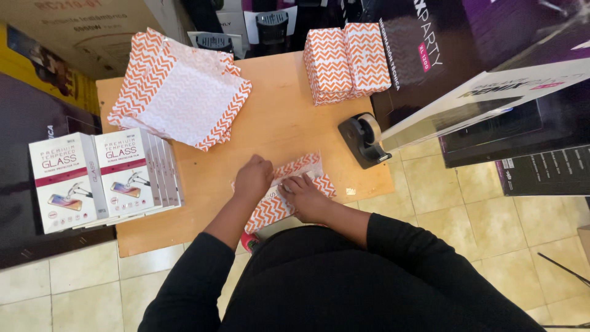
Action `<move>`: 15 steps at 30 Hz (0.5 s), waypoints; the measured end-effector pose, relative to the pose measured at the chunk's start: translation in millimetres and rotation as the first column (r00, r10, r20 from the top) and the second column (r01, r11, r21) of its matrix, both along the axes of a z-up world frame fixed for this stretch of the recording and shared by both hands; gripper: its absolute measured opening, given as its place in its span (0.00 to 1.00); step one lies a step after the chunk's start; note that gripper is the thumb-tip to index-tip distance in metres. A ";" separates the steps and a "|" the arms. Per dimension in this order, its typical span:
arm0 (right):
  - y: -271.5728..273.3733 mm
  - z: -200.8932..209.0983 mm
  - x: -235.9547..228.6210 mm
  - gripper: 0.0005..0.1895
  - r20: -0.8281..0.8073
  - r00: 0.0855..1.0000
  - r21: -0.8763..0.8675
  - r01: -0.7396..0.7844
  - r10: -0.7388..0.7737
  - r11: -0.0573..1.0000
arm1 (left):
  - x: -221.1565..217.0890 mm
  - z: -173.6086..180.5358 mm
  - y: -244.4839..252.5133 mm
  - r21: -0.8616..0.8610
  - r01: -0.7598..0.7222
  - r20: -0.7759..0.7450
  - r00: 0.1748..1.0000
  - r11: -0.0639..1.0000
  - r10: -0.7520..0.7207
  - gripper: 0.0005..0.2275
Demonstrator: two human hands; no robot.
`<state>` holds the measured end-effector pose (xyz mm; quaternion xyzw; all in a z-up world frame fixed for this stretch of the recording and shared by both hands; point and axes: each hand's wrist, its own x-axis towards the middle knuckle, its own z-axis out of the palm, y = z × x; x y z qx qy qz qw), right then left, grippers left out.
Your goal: The person wraps small boxes of tempered glass screen protectors in patterned paper. They fold the paper around each box, tuck the ends, and place the finished packages on a stack. The process is repeated for multiple items.
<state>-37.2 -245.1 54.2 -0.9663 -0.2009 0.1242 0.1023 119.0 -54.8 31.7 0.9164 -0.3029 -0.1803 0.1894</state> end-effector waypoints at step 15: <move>-25.2 2.3 -1.1 0.45 0.124 0.985 0.209 -0.147 0.123 0.967 | -70.7 1.4 25.7 -0.003 0.050 -0.014 0.999 0.999 -0.050 0.08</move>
